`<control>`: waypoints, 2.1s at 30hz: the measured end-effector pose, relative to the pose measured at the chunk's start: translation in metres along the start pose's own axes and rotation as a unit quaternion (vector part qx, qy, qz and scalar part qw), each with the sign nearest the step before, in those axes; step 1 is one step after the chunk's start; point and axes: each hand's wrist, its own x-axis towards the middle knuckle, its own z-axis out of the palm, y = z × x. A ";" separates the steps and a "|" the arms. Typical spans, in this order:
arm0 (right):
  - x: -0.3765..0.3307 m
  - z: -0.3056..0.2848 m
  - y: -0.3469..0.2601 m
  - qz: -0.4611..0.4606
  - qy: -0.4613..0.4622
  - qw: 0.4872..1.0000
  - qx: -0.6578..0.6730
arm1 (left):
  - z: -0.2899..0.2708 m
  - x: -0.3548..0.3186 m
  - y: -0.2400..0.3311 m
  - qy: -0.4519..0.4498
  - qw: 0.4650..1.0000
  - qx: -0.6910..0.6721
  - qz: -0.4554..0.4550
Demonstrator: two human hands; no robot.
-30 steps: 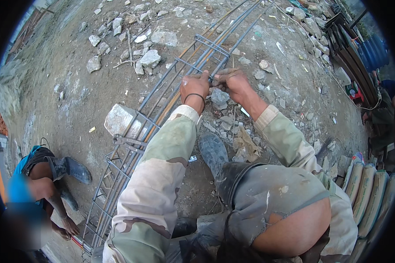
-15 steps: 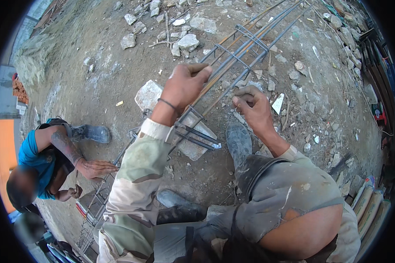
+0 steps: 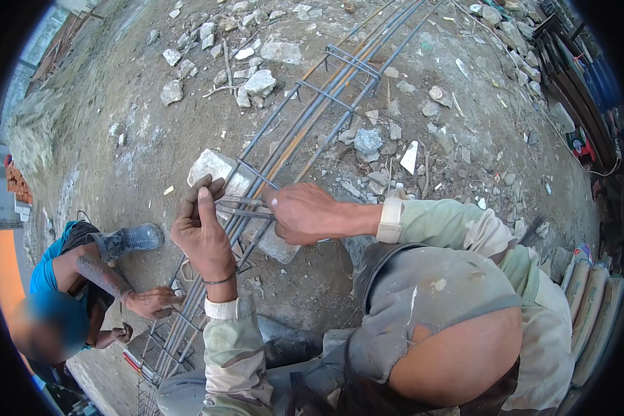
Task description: The person constructs a rebar column by wrapping tie wire around intersecting rebar rods and tightening the wire using pliers and by hand.
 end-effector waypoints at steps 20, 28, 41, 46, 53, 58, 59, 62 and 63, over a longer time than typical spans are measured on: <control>-0.186 0.011 0.156 0.394 0.271 0.868 0.131 | 0.231 0.080 -0.066 -0.391 0.846 -0.034 -0.360; -0.138 0.003 0.136 0.265 0.303 0.861 -0.310 | 0.254 0.071 -0.105 -0.327 0.916 0.164 -0.167; -0.134 -0.042 0.144 0.309 0.225 0.793 -0.475 | 0.253 0.073 -0.094 -0.317 0.916 0.144 -0.201; -0.126 -0.055 0.131 0.330 0.192 0.810 -0.445 | 0.250 0.075 -0.100 -0.304 0.917 0.177 -0.189; -0.145 -0.092 0.145 0.240 0.212 0.842 -0.434 | 0.250 0.070 -0.081 -0.306 0.918 0.156 -0.198; -0.104 -0.170 0.117 0.248 0.057 0.843 -0.473 | 0.247 0.076 -0.096 -0.298 0.920 0.157 -0.198; -0.092 -0.195 0.108 0.188 0.011 0.847 -0.498 | 0.246 0.076 -0.094 -0.306 0.918 0.154 -0.202; -0.032 -0.247 0.084 0.080 -0.116 0.787 -0.601 | 0.249 0.077 -0.101 -0.314 0.915 0.142 -0.212; -0.021 -0.257 0.086 0.086 -0.116 0.784 -0.603 | 0.254 0.075 -0.103 -0.317 0.914 0.127 -0.219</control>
